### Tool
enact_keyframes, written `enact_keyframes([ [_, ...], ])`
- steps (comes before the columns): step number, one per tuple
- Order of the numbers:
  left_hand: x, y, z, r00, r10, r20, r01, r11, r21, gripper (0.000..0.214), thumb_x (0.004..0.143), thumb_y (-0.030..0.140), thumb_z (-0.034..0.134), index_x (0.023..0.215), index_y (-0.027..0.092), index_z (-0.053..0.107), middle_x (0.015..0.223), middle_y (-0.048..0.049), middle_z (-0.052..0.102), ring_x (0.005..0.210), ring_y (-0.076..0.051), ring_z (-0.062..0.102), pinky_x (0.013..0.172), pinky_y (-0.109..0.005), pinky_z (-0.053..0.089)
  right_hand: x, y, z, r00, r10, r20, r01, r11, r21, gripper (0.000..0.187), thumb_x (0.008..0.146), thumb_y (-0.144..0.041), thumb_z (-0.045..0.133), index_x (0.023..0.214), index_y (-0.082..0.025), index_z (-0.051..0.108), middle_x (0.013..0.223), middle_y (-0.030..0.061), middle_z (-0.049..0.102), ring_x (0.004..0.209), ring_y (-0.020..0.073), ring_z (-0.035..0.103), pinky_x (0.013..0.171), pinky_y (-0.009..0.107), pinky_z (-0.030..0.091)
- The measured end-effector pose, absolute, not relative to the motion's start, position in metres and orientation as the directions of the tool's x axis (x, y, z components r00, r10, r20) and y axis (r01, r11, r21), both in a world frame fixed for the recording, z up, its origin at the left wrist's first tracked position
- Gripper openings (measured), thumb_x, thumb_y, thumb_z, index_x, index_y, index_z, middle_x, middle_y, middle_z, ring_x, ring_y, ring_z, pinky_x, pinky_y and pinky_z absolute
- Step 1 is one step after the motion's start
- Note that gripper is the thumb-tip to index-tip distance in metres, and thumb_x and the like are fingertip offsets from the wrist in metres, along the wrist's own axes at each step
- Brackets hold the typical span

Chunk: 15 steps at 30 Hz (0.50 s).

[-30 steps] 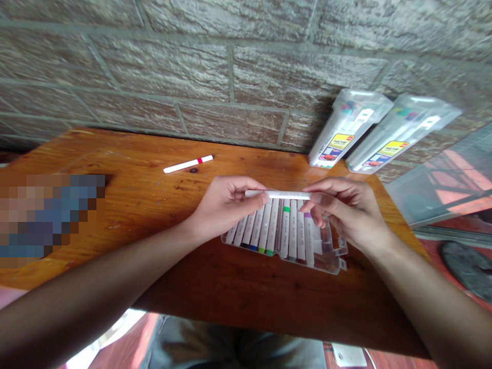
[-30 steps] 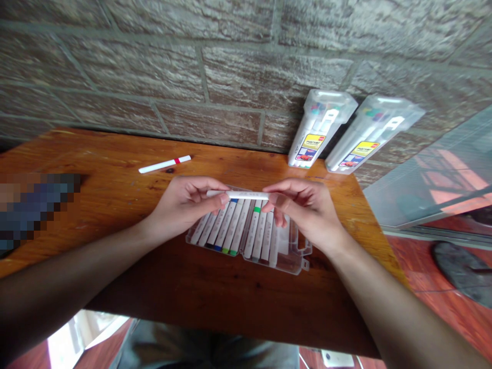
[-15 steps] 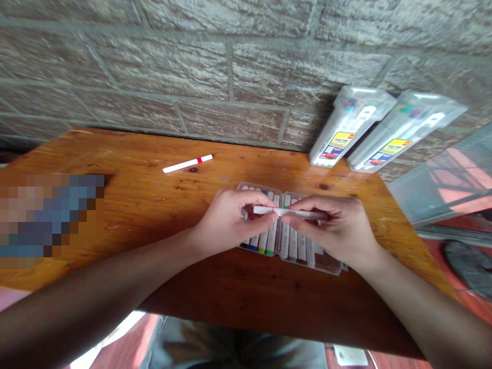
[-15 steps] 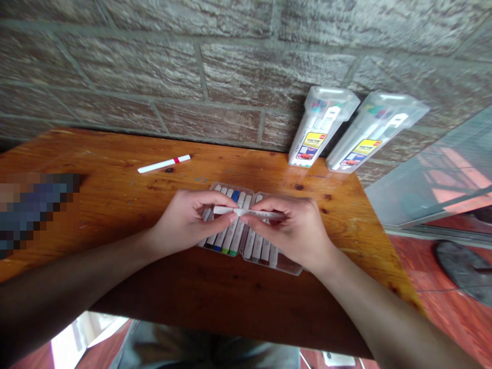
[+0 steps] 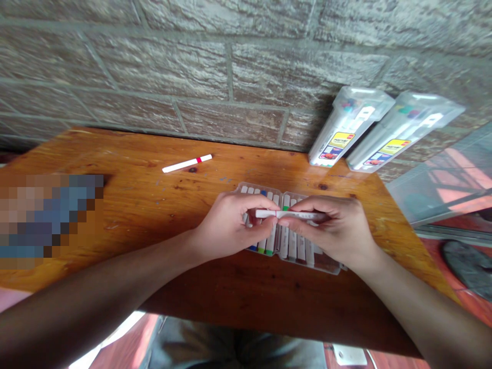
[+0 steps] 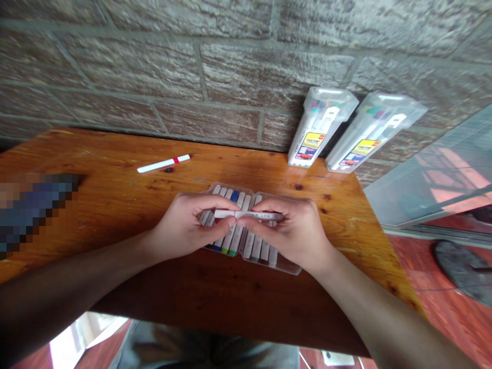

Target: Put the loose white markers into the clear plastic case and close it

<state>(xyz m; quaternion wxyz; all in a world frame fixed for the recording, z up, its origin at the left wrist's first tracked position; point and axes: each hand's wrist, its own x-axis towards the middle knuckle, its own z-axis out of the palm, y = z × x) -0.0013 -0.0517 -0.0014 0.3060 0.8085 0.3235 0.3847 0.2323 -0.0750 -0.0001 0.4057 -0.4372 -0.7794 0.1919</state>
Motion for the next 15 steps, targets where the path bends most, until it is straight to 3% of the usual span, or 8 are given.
enact_keyframes([
  [8,-0.003,-0.0503,-0.0027,0.515,0.744,0.427,0.291,-0.62,0.729,0.014,0.093,0.022,0.069,0.096,0.017,0.081,0.088,-0.0035,0.083,0.072,-0.013,0.072,0.067,-0.02,0.052,0.2327,-0.0749,0.0023,-0.315,0.825,0.469,0.51,0.564,-0.649,0.011,0.088,-0.031,0.087,0.088,-0.021,0.081,0.074,-0.0005,0.079,0.057,0.0113,0.064,0.054,0.024,0.048],
  [15,-0.0041,-0.0483,-0.002,0.498,0.762,0.414,0.274,-0.592,0.758,0.014,0.093,0.022,0.07,0.099,0.016,0.081,0.089,-0.0033,0.083,0.074,-0.013,0.072,0.069,-0.02,0.053,0.2328,-0.0738,0.0029,-0.282,0.848,0.449,0.508,0.529,-0.68,0.012,0.09,-0.032,0.085,0.089,-0.021,0.081,0.08,0.0025,0.082,0.063,0.016,0.07,0.059,0.027,0.054],
])
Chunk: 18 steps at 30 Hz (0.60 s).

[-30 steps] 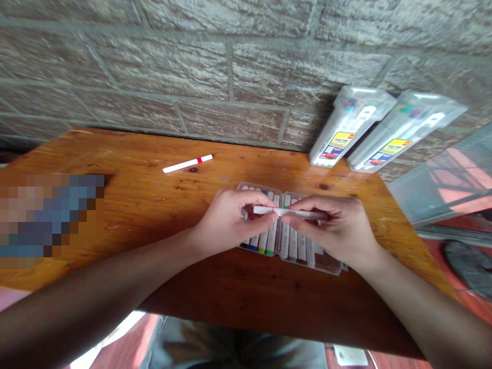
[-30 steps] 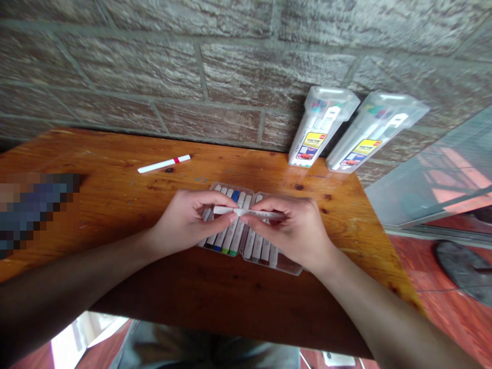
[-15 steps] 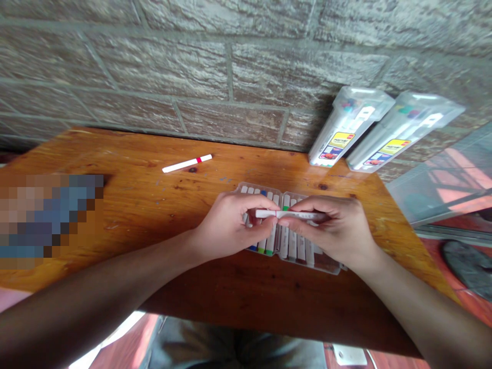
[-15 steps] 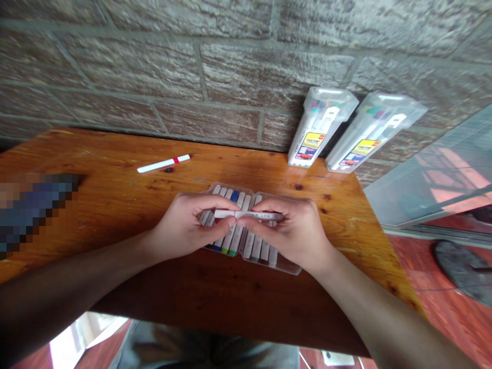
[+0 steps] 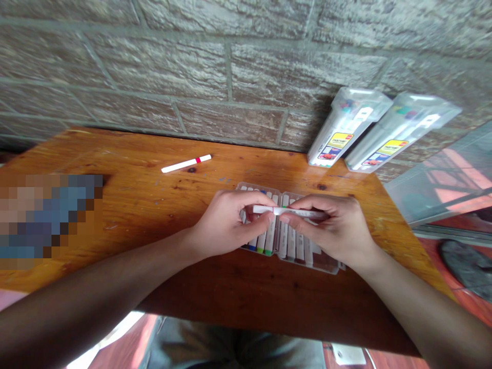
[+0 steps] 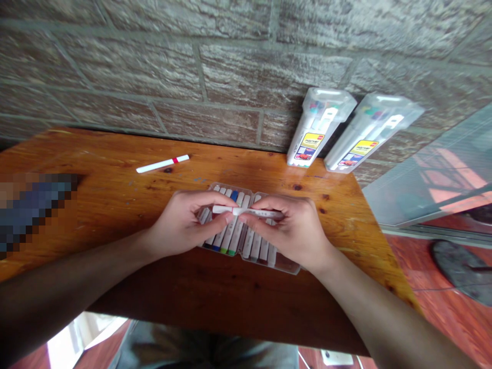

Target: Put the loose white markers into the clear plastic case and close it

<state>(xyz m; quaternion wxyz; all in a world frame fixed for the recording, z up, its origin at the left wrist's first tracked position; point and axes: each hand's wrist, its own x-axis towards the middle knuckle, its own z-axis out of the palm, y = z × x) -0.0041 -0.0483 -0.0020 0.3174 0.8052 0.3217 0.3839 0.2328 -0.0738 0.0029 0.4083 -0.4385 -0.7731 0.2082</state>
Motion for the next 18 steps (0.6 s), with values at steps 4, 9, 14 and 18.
enact_keyframes([
  [4,-0.0039,-0.0461,-0.0023,0.469,0.778,0.418,0.249,-0.57,0.783,0.014,0.093,0.023,0.07,0.098,0.015,0.08,0.088,-0.0037,0.082,0.072,-0.013,0.071,0.068,-0.021,0.053,0.2348,-0.0726,0.0016,-0.242,0.877,0.414,0.478,0.48,-0.736,0.012,0.089,-0.034,0.086,0.089,-0.022,0.082,0.08,0.0023,0.081,0.064,0.0163,0.071,0.061,0.027,0.056],
  [9,-0.005,-0.0429,-0.0043,0.449,0.82,0.356,0.216,-0.486,0.847,0.017,0.094,0.03,0.072,0.099,0.015,0.079,0.092,-0.0063,0.081,0.078,-0.016,0.071,0.071,-0.023,0.053,0.2343,-0.0701,0.0019,-0.178,0.916,0.36,0.391,0.401,-0.828,0.013,0.085,-0.034,0.089,0.089,-0.022,0.085,0.085,0.0045,0.084,0.064,0.0171,0.072,0.057,0.026,0.057],
  [14,-0.0057,-0.0404,-0.0064,0.442,0.841,0.313,0.126,-0.404,0.906,0.02,0.095,0.033,0.072,0.101,0.015,0.077,0.092,-0.0064,0.08,0.074,-0.014,0.069,0.067,-0.022,0.052,0.2336,-0.0678,0.0045,-0.146,0.938,0.314,0.288,0.344,-0.894,0.015,0.083,-0.034,0.09,0.094,-0.023,0.087,0.091,0.0056,0.086,0.072,0.0191,0.076,0.065,0.028,0.062],
  [18,-0.0054,-0.038,-0.0056,0.436,0.863,0.256,0.075,-0.318,0.945,0.021,0.095,0.035,0.072,0.1,0.015,0.074,0.084,-0.0042,0.077,0.063,-0.011,0.064,0.059,-0.02,0.05,0.233,-0.0678,0.008,-0.122,0.957,0.262,0.243,0.285,-0.927,0.014,0.084,-0.031,0.089,0.096,-0.024,0.088,0.081,0.0038,0.084,0.062,0.016,0.071,0.052,0.025,0.055],
])
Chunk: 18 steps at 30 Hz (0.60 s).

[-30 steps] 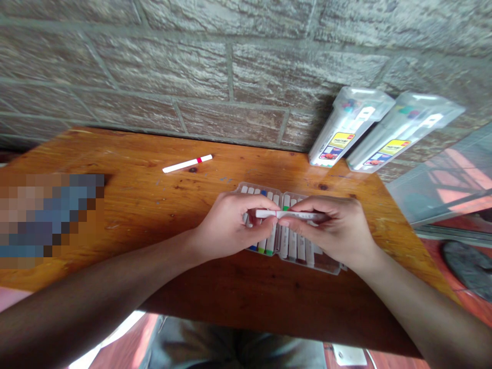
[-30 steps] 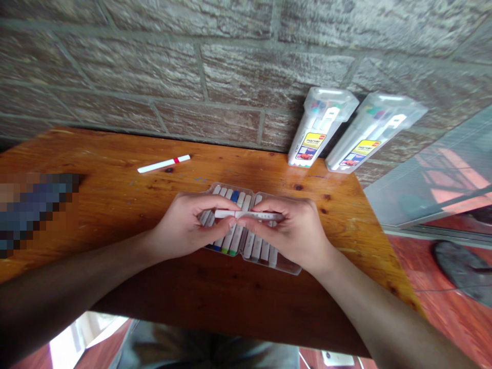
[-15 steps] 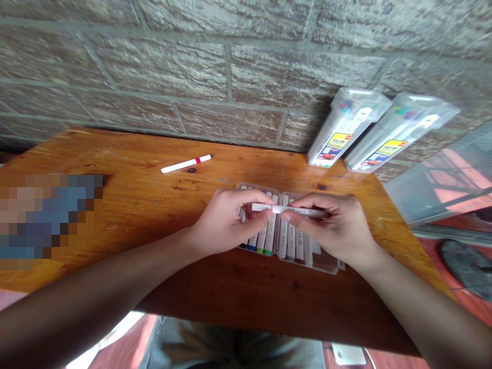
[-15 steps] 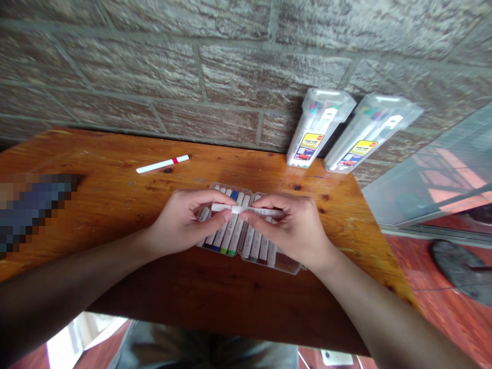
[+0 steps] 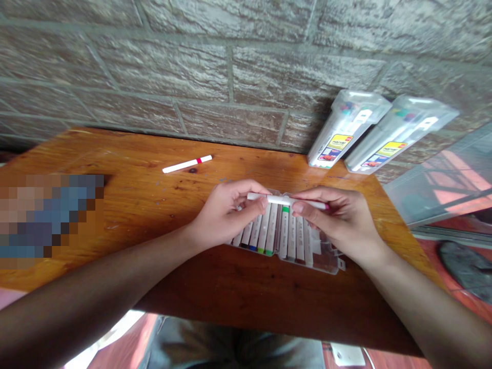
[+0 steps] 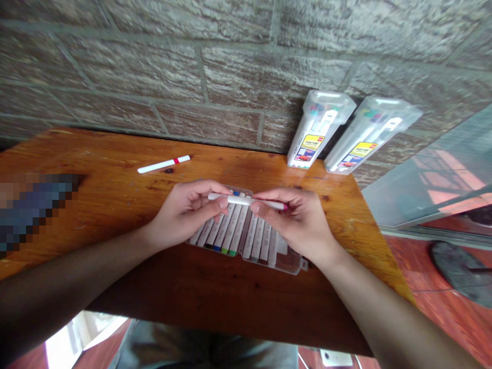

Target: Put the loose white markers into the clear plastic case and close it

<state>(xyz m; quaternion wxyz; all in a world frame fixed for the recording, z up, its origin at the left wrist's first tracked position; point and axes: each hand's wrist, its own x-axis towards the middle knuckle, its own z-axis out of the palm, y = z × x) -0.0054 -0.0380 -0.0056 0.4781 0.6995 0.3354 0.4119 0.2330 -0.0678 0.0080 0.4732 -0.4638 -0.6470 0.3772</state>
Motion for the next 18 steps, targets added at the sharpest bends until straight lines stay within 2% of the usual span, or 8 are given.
enact_keyframes([
  [3,-0.0049,-0.0361,-0.0038,0.426,0.881,0.208,0.043,-0.249,0.968,0.021,0.093,0.036,0.074,0.097,0.015,0.072,0.077,-0.0032,0.076,0.06,-0.011,0.063,0.056,-0.02,0.05,0.2325,-0.0684,0.0103,-0.113,0.966,0.234,0.211,0.253,-0.944,0.015,0.084,-0.034,0.089,0.096,-0.024,0.088,0.07,0.0023,0.079,0.049,0.0118,0.059,0.039,0.023,0.04],
  [5,-0.0045,-0.0352,-0.0028,0.417,0.887,0.197,0.024,-0.227,0.974,0.021,0.091,0.035,0.075,0.096,0.015,0.072,0.075,-0.0031,0.075,0.059,-0.011,0.064,0.057,-0.02,0.051,0.2328,-0.0687,0.011,-0.109,0.971,0.213,0.172,0.229,-0.958,0.018,0.083,-0.035,0.09,0.096,-0.023,0.087,0.068,0.0018,0.077,0.045,0.0098,0.053,0.037,0.022,0.037],
  [18,-0.0053,-0.0323,0.0032,0.34,0.931,0.13,-0.012,-0.134,0.991,0.025,0.087,0.037,0.079,0.091,0.014,0.072,0.069,-0.0018,0.073,0.054,-0.011,0.061,0.053,-0.021,0.048,0.2398,-0.067,0.0071,-0.114,0.977,0.178,-0.054,0.173,-0.983,0.014,0.088,-0.032,0.087,0.101,-0.026,0.088,0.075,0.0028,0.08,0.047,0.0087,0.053,0.042,0.023,0.04],
])
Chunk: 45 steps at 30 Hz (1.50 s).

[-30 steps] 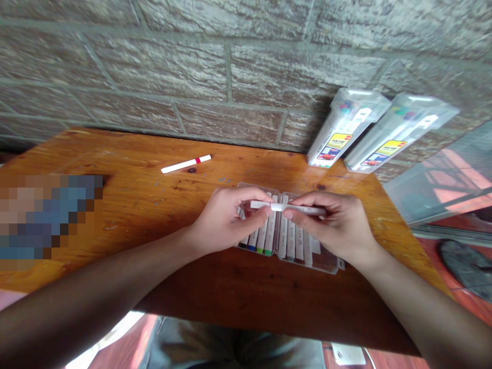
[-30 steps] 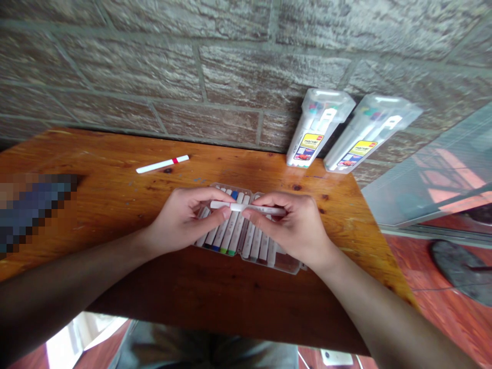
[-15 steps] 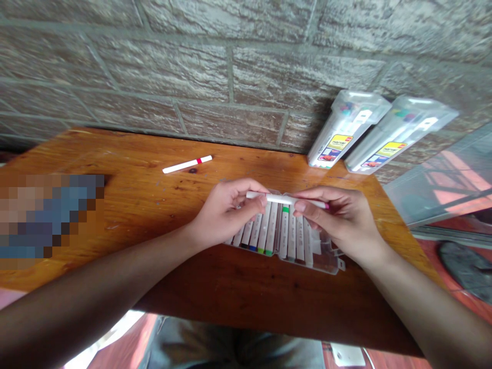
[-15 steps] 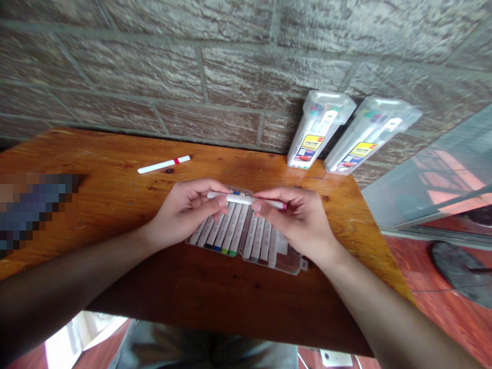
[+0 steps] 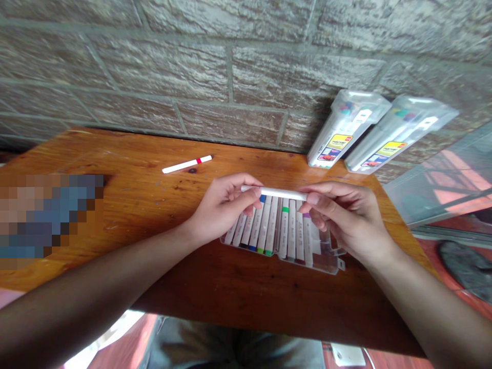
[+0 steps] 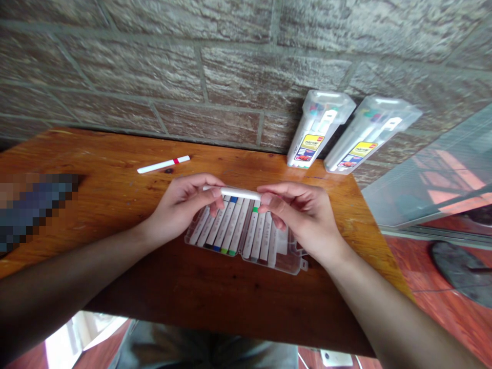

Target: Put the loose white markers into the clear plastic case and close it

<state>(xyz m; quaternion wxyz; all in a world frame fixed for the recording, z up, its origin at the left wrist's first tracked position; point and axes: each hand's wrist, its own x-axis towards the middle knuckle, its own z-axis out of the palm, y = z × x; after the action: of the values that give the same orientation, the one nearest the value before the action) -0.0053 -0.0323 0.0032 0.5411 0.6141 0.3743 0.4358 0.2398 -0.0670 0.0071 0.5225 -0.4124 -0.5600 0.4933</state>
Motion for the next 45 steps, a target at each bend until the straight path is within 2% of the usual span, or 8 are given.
enact_keyframes([
  [9,-0.0044,-0.0305,0.0042,0.328,0.937,0.118,-0.057,-0.105,0.993,0.029,0.082,0.04,0.082,0.086,0.014,0.071,0.067,-0.001,0.071,0.054,-0.011,0.06,0.055,-0.022,0.047,0.2417,-0.068,0.0124,-0.139,0.973,0.185,-0.128,0.167,-0.978,0.017,0.091,-0.026,0.08,0.106,-0.025,0.088,0.08,0.0053,0.083,0.046,0.0094,0.055,0.043,0.024,0.044],
  [29,-0.0044,-0.0305,0.0028,0.332,0.933,0.138,-0.09,-0.115,0.989,0.023,0.087,0.035,0.075,0.088,0.013,0.071,0.068,-0.0013,0.072,0.054,-0.01,0.06,0.056,-0.022,0.048,0.2416,-0.0687,0.0156,-0.171,0.975,0.144,-0.225,0.103,-0.969,0.023,0.089,-0.018,0.073,0.104,-0.022,0.089,0.082,0.0088,0.084,0.045,0.0107,0.06,0.04,0.022,0.046],
  [45,-0.006,-0.0329,0.003,0.326,0.926,0.192,-0.029,-0.193,0.981,0.018,0.091,0.032,0.073,0.088,0.014,0.071,0.067,-0.0012,0.072,0.055,-0.01,0.062,0.054,-0.021,0.048,0.2419,-0.0665,0.0097,-0.147,0.97,0.193,-0.108,0.178,-0.978,0.012,0.088,-0.024,0.084,0.1,-0.023,0.088,0.077,0.0061,0.082,0.047,0.0089,0.061,0.043,0.02,0.048],
])
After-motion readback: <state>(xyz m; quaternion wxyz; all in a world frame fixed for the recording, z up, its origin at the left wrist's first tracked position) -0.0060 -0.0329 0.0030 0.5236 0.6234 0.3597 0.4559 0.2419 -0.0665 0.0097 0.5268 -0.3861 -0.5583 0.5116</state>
